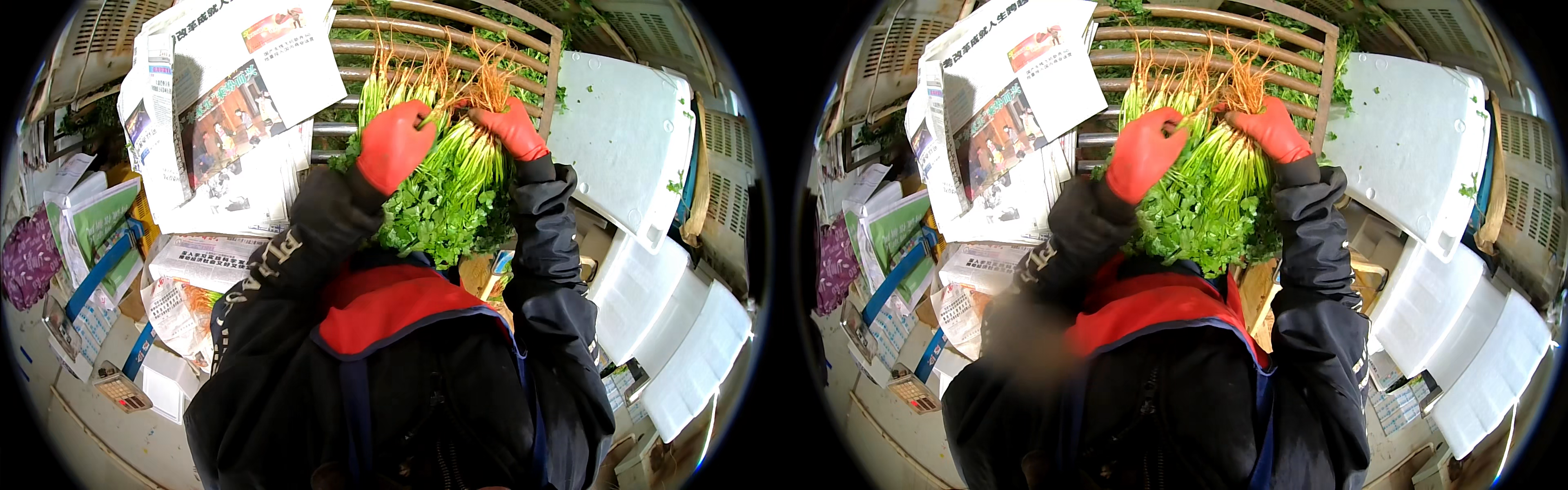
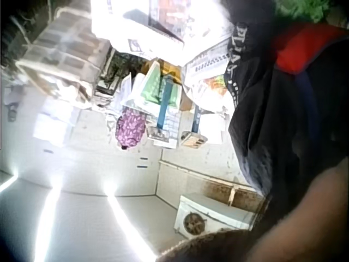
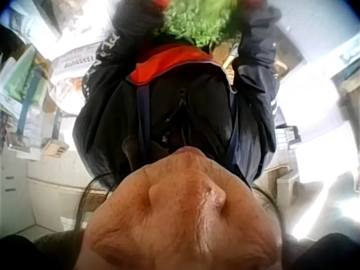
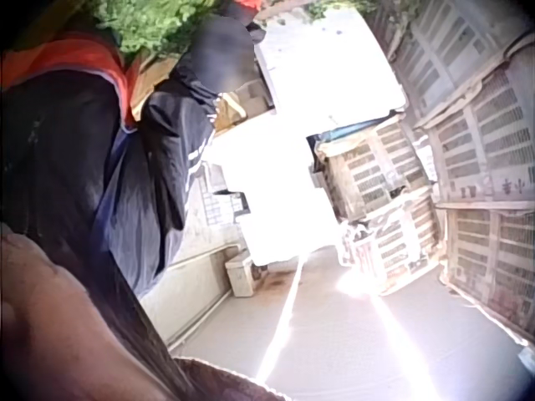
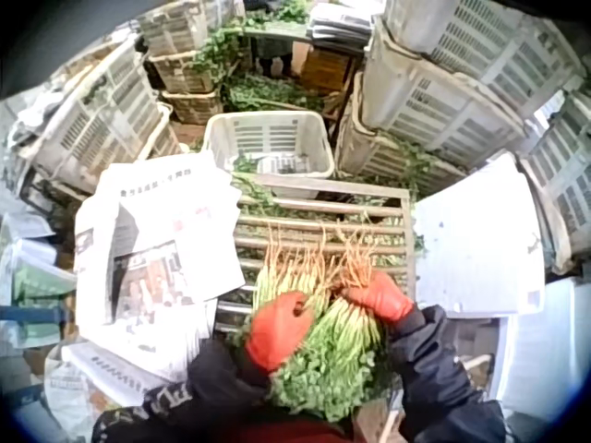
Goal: The person removes cilantro from a plastic crate, pulls away debris by hand, organizes the stems into bundles, trims the ends with scissors, and places the bundles into a cardboard box lined with newspaper.
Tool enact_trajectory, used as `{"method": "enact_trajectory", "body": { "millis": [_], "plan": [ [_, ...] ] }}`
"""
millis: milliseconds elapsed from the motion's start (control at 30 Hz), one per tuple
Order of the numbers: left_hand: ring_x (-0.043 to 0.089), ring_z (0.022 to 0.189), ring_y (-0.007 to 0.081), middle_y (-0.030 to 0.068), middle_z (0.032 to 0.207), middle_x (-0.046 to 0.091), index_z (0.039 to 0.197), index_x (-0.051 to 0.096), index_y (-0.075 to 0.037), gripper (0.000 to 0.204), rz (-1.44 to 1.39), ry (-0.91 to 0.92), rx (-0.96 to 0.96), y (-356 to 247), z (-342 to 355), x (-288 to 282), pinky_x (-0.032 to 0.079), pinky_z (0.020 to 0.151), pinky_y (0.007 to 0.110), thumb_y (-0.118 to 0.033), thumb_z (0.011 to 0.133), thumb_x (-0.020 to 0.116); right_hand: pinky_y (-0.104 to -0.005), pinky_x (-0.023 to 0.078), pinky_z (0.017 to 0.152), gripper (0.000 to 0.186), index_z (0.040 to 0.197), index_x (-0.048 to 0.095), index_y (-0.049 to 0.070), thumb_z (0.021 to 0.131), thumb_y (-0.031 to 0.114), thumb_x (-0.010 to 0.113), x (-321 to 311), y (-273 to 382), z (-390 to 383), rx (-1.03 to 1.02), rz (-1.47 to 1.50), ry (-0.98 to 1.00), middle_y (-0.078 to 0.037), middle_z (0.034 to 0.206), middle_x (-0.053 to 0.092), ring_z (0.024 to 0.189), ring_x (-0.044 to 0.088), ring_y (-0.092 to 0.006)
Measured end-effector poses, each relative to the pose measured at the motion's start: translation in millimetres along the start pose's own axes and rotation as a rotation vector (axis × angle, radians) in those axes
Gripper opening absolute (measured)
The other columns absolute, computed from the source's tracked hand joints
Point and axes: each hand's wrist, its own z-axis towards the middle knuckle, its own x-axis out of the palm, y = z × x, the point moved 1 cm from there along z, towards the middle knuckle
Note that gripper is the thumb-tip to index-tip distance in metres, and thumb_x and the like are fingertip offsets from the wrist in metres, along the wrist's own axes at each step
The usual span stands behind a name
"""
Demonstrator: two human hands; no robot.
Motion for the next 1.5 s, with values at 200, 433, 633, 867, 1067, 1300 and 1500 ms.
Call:
{"method": "enact_trajectory", "body": {
  "millis": [200, 433, 633, 867, 1067, 1300, 1500],
  "plan": [
    [0.062, 0.073, 0.0306, 0.0154, 0.078, 0.065, 0.099, 0.067, -0.004, 0.031, -0.037, 0.320, -0.095, 7.2, 19.4, 33.1, 0.050, 0.069, 0.038, -0.026, 0.078, 0.063, -0.0253, 0.045, 0.063, 0.028, 0.103, 0.066, 0.001, 0.081, 0.018, 0.068, -1.2, -2.7, -17.1, -0.034, -0.008, -0.076, -0.001, 0.085, 0.065, 0.071, 0.056, -0.0083],
    [0.056, 0.065, 0.0146, 0.0070, 0.075, 0.063, 0.097, 0.065, 0.004, 0.031, -0.343, 0.633, -0.333, 7.3, 24.8, 17.3, 0.046, 0.061, 0.028, -0.025, 0.086, 0.060, -0.0267, 0.046, 0.065, 0.026, 0.101, 0.066, 0.001, 0.082, 0.020, 0.066, -3.9, -3.6, -20.9, -0.014, -0.064, -0.071, -0.002, 0.084, 0.065, 0.072, 0.056, -0.0091],
    [0.060, 0.076, 0.0144, 0.0090, 0.088, 0.068, 0.102, 0.065, 0.005, 0.028, -0.405, 0.178, -0.217, 21.3, -12.7, 41.6, 0.048, 0.070, 0.028, -0.019, 0.088, 0.059, -0.0274, 0.047, 0.067, 0.028, 0.105, 0.064, 0.001, 0.083, 0.019, 0.062, -4.1, 9.9, -4.3, 0.072, -0.207, 0.088, -0.002, 0.086, 0.064, 0.075, 0.056, -0.0106],
    [0.061, 0.074, 0.0401, 0.0206, 0.078, 0.063, 0.095, 0.067, -0.005, 0.021, 0.036, 0.129, 0.089, 6.7, -7.1, 41.8, 0.050, 0.063, 0.044, -0.022, 0.083, 0.063, -0.0311, 0.046, 0.061, 0.034, 0.099, 0.063, -0.001, 0.080, 0.028, 0.068, 2.6, 4.2, 5.8, -0.058, -0.328, 0.147, -0.007, 0.079, 0.065, 0.066, 0.058, -0.0144],
    [0.063, 0.068, 0.0334, 0.0157, 0.080, 0.062, 0.095, 0.059, -0.004, 0.037, 0.296, -0.085, 0.081, -11.6, 11.3, 17.2, 0.050, 0.056, 0.041, -0.036, 0.080, 0.067, -0.0369, 0.048, 0.069, 0.036, 0.103, 0.064, 0.002, 0.080, 0.029, 0.067, -4.0, -16.0, -9.0, -0.046, -0.348, -0.130, -0.016, 0.084, 0.067, 0.073, 0.063, -0.0281],
    [0.063, 0.065, 0.0319, 0.0137, 0.085, 0.059, 0.096, 0.050, -0.004, 0.038, 0.639, 0.093, 0.162, 13.7, 12.5, 50.6, 0.050, 0.051, 0.042, -0.036, 0.082, 0.063, -0.0279, 0.048, 0.063, 0.020, 0.090, 0.064, 0.000, 0.081, 0.017, 0.064, -19.4, 10.4, -67.5, -0.025, -0.309, -0.121, -0.005, 0.077, 0.064, 0.069, 0.058, -0.0124],
    [0.061, 0.076, 0.0376, 0.0159, 0.092, 0.063, 0.102, 0.058, -0.007, 0.034, 0.432, 0.036, 0.095, 17.0, 10.8, 49.7, 0.049, 0.062, 0.043, -0.032, 0.080, 0.065, -0.0302, 0.042, 0.052, 0.030, 0.086, 0.067, 0.000, 0.075, 0.028, 0.065, -15.2, -7.1, 12.9, 0.016, -0.318, -0.059, -0.006, 0.063, 0.060, 0.052, 0.052, -0.0143]
  ]
}}
